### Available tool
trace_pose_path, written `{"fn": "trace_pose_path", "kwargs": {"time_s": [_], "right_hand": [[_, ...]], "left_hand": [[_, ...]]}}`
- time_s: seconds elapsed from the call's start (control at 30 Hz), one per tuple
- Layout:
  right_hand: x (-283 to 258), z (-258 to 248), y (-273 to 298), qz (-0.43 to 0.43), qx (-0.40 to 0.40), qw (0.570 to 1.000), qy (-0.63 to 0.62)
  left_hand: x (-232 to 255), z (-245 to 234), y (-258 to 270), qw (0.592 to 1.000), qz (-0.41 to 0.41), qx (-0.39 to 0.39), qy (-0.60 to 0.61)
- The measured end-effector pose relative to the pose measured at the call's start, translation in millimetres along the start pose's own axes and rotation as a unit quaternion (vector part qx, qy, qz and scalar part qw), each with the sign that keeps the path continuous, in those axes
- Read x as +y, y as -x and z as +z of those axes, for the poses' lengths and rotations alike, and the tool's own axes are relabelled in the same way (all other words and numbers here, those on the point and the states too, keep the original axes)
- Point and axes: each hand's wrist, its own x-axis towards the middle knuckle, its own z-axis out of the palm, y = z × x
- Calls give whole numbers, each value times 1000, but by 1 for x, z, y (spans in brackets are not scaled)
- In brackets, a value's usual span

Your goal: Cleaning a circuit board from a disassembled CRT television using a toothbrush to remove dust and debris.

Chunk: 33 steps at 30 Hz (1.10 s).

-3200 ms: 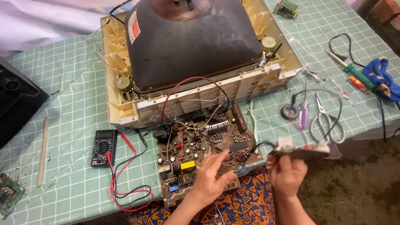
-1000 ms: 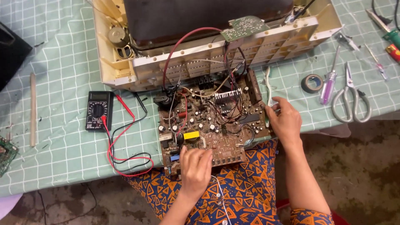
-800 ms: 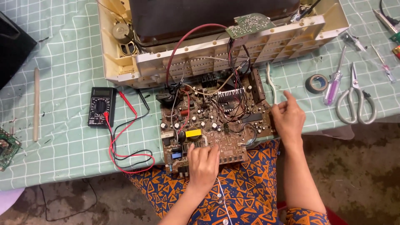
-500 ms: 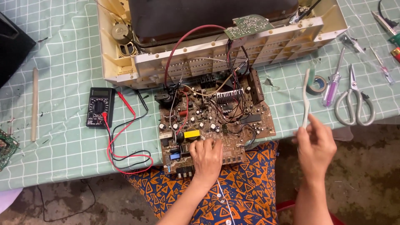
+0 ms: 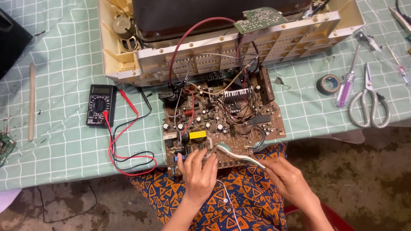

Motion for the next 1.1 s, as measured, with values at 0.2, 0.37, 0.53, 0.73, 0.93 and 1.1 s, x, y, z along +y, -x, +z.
{"fn": "trace_pose_path", "kwargs": {"time_s": [0.2,0.37,0.53,0.73,0.93,1.1], "right_hand": [[16,5,-6,17,-19,996,83],[6,1,-7,6,-5,997,81],[17,0,-6,-24,33,990,137],[8,5,-3,-67,-69,995,28],[5,-16,-2,-26,-6,995,100],[10,18,-4,-67,-90,989,97]], "left_hand": [[-13,-2,12,1000,-18,-2,18],[-26,-8,10,999,-35,16,30],[-33,-8,17,998,-44,22,46],[-38,-7,22,990,-59,54,118],[-57,-17,21,991,-74,60,93],[-62,-39,9,989,-113,68,59]]}}
